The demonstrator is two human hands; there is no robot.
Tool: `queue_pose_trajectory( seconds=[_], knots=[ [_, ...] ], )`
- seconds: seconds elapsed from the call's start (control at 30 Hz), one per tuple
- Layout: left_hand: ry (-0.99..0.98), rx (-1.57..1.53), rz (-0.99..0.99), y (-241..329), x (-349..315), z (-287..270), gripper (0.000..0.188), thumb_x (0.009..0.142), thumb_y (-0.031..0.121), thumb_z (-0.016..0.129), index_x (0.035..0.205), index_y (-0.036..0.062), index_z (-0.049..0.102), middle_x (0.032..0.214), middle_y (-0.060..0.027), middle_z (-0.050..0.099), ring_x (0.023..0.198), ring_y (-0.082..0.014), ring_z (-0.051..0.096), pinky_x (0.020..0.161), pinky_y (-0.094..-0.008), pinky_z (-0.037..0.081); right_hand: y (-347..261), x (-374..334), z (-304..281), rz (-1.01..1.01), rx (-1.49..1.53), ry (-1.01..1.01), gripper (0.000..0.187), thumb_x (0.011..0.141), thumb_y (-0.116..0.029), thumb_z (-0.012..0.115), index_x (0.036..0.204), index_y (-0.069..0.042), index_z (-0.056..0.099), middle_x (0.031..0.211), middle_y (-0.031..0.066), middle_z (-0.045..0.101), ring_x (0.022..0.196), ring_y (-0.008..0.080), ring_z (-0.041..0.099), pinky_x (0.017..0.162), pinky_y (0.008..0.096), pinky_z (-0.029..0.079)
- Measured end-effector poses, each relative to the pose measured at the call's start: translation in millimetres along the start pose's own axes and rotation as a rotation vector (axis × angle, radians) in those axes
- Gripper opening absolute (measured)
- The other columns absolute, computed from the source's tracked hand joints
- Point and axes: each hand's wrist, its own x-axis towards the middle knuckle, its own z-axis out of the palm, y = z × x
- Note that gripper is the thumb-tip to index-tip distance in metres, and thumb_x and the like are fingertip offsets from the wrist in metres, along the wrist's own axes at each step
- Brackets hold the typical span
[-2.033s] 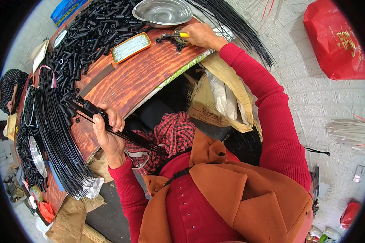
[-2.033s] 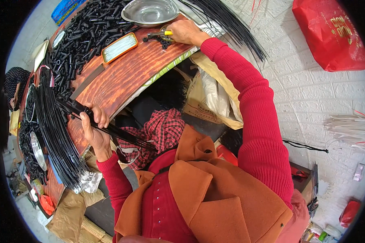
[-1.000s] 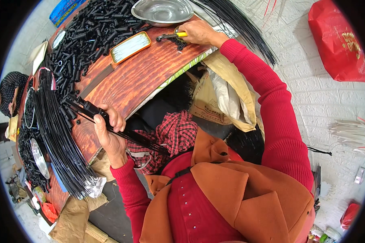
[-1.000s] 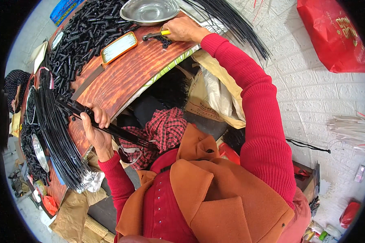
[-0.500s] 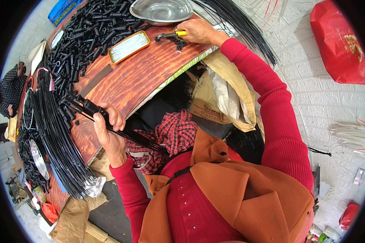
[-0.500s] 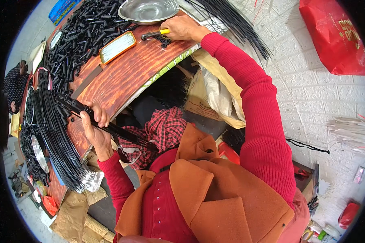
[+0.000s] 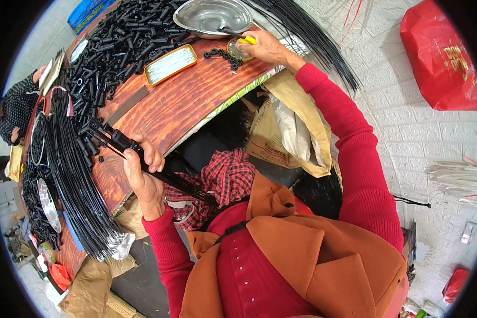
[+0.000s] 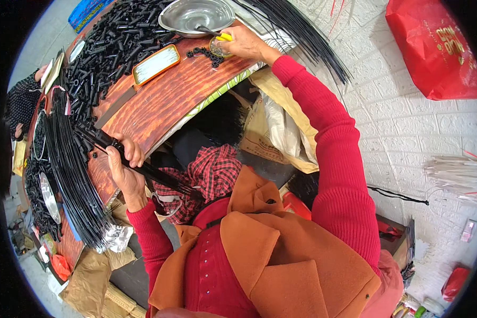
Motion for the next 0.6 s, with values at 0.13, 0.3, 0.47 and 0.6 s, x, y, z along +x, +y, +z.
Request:
queue_pose_trajectory(
  seconds=[0.13,0.3,0.47,0.6],
  knots=[
    [-0.028,0.003,0.028,11.8,-17.8,-16.4,0.036,0.09,0.037,0.046,0.105,0.0034,0.045,0.064,0.0004,0.035,0.05,-0.0061,0.03,0.045,-0.019,0.027,-56.4,-25.8,18.4,0.174,0.5,-0.152,0.023,0.084,-0.026,0.057,0.088,-0.004,0.056,0.066,-0.0022,0.05,0.055,0.0027,0.042,0.05,0.0161,0.034],
    [-0.059,-0.083,-0.008,23.3,-41.6,-31.0,0.036,0.089,0.034,0.049,0.107,0.0033,0.044,0.065,0.0011,0.036,0.05,-0.0053,0.031,0.046,-0.0188,0.027,-117.4,-56.0,58.0,0.046,0.731,-0.196,0.024,0.083,-0.025,0.058,0.086,-0.002,0.055,0.066,-0.0029,0.048,0.053,0.0029,0.038,0.05,0.0169,0.033],
    [-0.132,-0.045,0.027,46.2,-86.3,-45.0,0.044,0.09,0.038,0.045,0.112,0.0002,0.042,0.066,0.0001,0.037,0.051,-0.0058,0.032,0.046,-0.0193,0.028,-208.3,-106.8,113.5,0.005,0.846,-0.342,0.025,0.08,-0.025,0.061,0.085,-0.001,0.058,0.065,-0.0021,0.051,0.052,0.0042,0.042,0.048,0.0175,0.034],
    [-0.167,0.0,0.051,63.8,-110.7,-49.7,0.05,0.091,0.041,0.041,0.116,-0.0021,0.04,0.067,-0.0008,0.037,0.053,-0.0065,0.034,0.048,-0.0196,0.03,-262.6,-137.4,139.9,-0.097,0.697,-0.307,0.02,0.08,-0.022,0.062,0.086,-0.002,0.06,0.064,-0.0011,0.053,0.054,0.004,0.045,0.049,0.0177,0.036]
  ],
)
